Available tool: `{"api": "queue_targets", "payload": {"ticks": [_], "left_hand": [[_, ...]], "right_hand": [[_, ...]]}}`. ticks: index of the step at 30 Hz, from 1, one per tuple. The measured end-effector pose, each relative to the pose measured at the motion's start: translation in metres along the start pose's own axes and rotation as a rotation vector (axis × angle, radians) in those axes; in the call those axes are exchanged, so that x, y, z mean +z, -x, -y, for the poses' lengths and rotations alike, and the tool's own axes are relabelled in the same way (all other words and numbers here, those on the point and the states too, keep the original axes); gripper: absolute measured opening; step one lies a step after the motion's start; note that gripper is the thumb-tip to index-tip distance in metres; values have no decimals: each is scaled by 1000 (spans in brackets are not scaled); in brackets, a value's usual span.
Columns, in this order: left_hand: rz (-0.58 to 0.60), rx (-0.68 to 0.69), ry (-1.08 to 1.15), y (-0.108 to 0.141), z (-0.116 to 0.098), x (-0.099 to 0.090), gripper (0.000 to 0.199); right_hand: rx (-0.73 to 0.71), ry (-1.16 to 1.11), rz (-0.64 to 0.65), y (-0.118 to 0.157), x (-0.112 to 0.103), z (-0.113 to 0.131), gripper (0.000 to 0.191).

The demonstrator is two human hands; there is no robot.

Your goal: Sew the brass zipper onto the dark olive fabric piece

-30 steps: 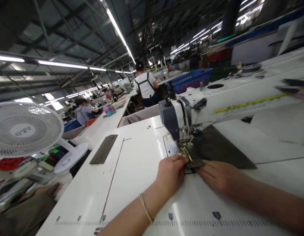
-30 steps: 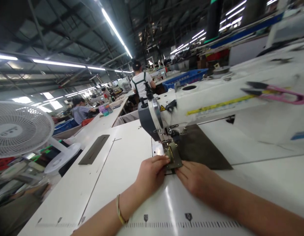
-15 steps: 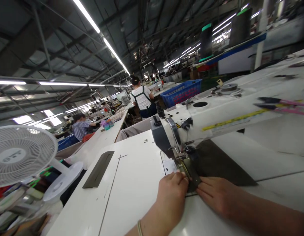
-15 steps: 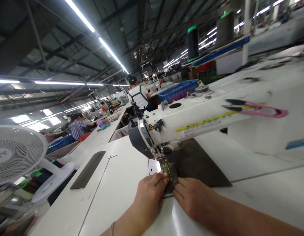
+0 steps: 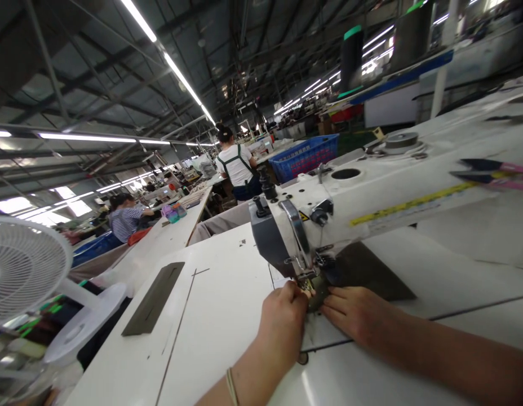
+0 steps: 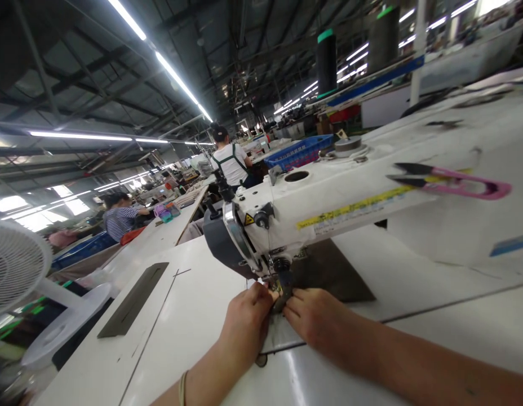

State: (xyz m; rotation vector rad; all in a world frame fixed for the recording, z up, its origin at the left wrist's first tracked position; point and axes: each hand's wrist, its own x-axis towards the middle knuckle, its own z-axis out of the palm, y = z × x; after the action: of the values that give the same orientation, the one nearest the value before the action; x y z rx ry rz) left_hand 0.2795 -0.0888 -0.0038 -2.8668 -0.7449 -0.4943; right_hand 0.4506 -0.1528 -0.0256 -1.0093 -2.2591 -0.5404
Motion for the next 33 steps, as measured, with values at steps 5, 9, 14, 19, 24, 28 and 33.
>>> {"api": "queue_targets", "payload": {"ticks": [5,9,14,19,24,28,33], "left_hand": [[-43,76,136,16,-1,-6,24],[-71,157,65,19,-4,-7,19],[4,158,16,7,-4,-10,10],[49,140,-17,1,1,-9,7],[67,119,-16,2,3,-4,5],[2,88,15,7,4,1,5],[-1,70,67,6,6,2,9]], "right_hand": [[126,174,-137,6,7,18,35],[181,207,-168,11,6,24,39],[181,116,-68,13,5,15,43],[135,94,-21,7,-3,9,44],[105,229,-139,-2,-22,11,36],[128,253,-150,2,-11,1,34],[132,159,1,8,6,-12,43]]}}
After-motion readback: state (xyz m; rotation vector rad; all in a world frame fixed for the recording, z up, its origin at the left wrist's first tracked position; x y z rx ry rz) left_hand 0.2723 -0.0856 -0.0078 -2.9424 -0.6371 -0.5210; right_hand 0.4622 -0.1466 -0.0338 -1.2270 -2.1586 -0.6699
